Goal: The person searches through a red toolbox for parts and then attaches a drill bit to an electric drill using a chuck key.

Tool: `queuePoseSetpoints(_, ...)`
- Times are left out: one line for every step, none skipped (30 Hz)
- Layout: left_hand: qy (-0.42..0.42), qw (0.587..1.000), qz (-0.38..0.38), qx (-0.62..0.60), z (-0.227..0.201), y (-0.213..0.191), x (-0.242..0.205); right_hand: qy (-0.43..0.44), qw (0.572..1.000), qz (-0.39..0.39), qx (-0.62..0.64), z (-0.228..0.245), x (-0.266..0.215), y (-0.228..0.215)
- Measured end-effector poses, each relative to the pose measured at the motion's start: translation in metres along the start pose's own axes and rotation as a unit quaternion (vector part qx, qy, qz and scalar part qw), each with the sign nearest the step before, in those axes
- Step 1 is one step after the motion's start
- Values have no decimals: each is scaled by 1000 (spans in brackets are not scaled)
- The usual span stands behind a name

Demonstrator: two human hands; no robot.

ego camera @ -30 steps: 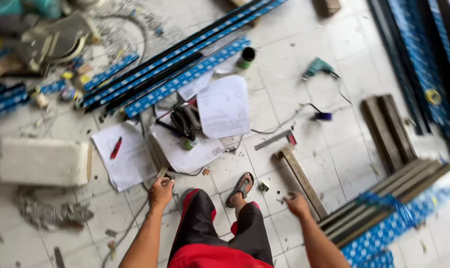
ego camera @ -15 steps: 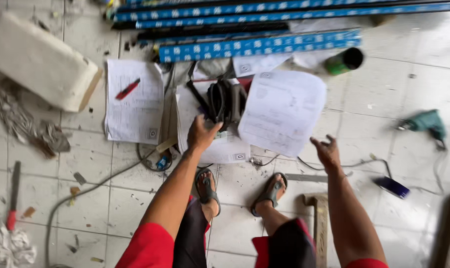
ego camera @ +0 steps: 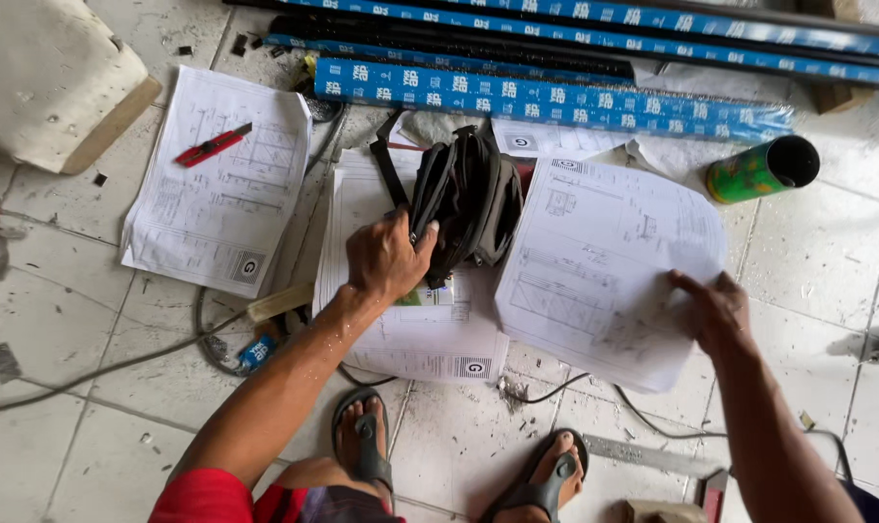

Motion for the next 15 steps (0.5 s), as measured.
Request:
queuePoseSetpoints(-1,1000,-13,-2,4,7,-2,-13,1000,-1,2,8,-4,-4)
queuePoseSetpoints(-15,1000,-24,12,9,12,-4,-21,999,17,45,16,-10,-6)
queuePoseSetpoints(-33,998,-40,33,20,10,-3,-32,994,43,90,31,-15,2)
queuePoseSetpoints(-38,997,-57,37,21,1,8,-48,993,51,93,48,-13,-2)
queuePoseSetpoints(-34,998,-48,7,21,-6,6,-69,996,35,54,55,-17,-9)
queuePoseSetpoints(-29,999,-40,-22,22,-14,5,-91,996,17,14,64,-20,-16)
queuePoseSetpoints(-35,998,-50,-19,28,-19,6,-100,995,24,14,83,-40,-11)
queuePoseSetpoints(-58,997,-26,-39,35,-21,9,-111,993,33,17,103,-61,-8)
queuePoseSetpoints(-78,995,-1,-62,38,-22,11,-119,992,39,21,120,-82,-9)
queuePoseSetpoints(-81,995,-9,-60,39,-26,15,-127,991,43,22,134,-95,0)
queuePoseSetpoints(-86,993,-17,-77,40,-28,18,-162,985,62,26,147,-111,9)
queuePoseSetpoints(-92,991,-25,-93,40,-28,21,-196,977,81,30,160,-125,19)
queuePoseSetpoints(-94,991,-27,-93,41,-24,24,-198,976,83,29,161,-126,24)
queuePoseSetpoints(-56,994,-62,-71,37,-23,27,-205,975,80,35,163,-127,30)
queuePoseSetpoints(-18,994,-97,-48,33,-22,32,-214,973,77,40,167,-127,34)
Point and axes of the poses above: each hand's wrist, its own x-axis towards the middle knuckle, its own y-axis out of the palm, z = x × y, the point moved 5 cm from there along x, towards the middle knuckle, and after that the axes turned 1 degree about -y, right-handed, at the moved point
